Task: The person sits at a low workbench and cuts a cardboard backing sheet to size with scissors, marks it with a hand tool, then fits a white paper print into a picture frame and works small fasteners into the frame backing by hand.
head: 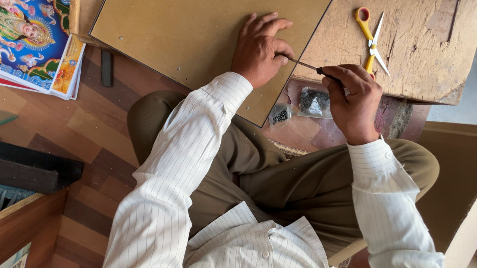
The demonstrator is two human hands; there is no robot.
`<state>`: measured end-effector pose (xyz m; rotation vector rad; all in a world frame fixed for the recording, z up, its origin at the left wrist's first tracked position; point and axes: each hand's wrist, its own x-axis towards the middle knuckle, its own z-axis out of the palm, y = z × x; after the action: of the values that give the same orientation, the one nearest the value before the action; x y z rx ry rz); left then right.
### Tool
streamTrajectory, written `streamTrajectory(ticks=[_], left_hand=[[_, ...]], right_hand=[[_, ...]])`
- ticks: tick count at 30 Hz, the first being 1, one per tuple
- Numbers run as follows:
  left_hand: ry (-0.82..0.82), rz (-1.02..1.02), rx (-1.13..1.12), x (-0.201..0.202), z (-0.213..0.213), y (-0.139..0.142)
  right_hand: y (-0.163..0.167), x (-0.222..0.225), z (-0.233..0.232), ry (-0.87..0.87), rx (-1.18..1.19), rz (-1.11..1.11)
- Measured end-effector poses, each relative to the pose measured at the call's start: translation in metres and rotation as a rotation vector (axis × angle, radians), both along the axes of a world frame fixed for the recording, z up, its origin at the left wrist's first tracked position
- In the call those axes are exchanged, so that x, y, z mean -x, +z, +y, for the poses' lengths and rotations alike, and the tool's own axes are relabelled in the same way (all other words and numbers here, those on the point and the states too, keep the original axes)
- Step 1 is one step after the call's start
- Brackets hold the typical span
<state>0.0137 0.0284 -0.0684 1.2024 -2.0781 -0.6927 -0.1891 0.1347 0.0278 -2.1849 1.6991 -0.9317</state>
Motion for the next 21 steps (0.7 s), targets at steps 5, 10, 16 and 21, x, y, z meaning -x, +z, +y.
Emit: streamTrajectory(ticks=[5, 10, 16, 21], left_hand=[[-0.005, 0.018, -0.007, -0.002, 0.0, 0.001], [0.0, 0.013, 0.0, -0.002, 0.0, 0.002], [0.001, 0.027, -0.007, -0.002, 0.001, 0.001], [0.004, 0.031, 0.003, -0.004, 0.0, 0.001]], right_hand=[[0.005, 0.003, -0.008, 0.047, -0.039, 0.02], [0.005, 0.002, -0.013, 0.021, -0.202, -0.132], [0.005, 0.006, -0.019, -0.069, -0.381, -0.091], [0.004, 0.008, -0.031, 0.103, -0.244, 0.351]])
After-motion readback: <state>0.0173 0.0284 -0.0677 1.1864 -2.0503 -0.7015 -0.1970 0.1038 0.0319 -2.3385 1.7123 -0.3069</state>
